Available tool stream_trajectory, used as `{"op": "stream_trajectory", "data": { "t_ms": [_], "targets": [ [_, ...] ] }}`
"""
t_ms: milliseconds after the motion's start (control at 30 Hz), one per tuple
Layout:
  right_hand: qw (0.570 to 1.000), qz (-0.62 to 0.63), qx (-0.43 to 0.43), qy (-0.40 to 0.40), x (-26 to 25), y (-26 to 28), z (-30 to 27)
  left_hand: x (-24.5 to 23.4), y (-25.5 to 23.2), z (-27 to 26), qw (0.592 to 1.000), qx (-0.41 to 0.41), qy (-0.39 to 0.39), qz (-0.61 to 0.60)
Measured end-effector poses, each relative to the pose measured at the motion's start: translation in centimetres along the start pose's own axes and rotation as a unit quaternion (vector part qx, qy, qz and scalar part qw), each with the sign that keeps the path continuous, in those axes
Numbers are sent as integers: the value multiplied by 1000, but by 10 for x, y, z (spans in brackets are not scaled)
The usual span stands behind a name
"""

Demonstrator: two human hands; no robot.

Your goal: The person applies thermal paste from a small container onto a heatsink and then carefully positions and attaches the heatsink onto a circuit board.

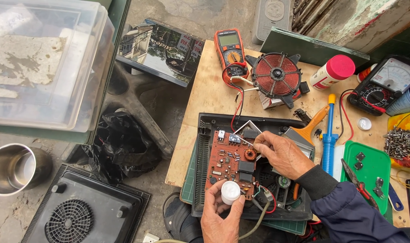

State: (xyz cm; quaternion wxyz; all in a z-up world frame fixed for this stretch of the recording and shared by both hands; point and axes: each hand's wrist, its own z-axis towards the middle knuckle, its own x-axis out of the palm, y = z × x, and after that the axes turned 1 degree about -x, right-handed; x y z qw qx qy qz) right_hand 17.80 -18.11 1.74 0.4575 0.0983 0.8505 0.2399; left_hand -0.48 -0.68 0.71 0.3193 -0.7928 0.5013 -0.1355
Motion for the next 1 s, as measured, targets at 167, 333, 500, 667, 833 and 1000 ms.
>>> {"op": "stream_trajectory", "data": {
  "t_ms": [167, 333, 500, 667, 833, 1000],
  "targets": [
    [998, 61, 2, -7, -7, 2, -4, 0, 0, 1, 1000, -2, -1, -4],
    [982, 181, 61, -5, -29, 22, -25, 1, 2, 1, 1000, 10, 1, -17],
    [973, 219, 64, -23, -30, 22, -33, -1, -9, -6, 1000, -12, 9, -18],
    [984, 136, 39, -111, -79, 13, -88, 1, -21, -16, 999, -35, 26, -5],
    [987, -12, 41, -157, -128, -52, -152, 9, -18, -17, 1000, -22, 8, 1],
    [974, 98, 98, -181, -123, -99, -179, 25, -19, -26, 999, 1, -32, -15]
  ]
}}
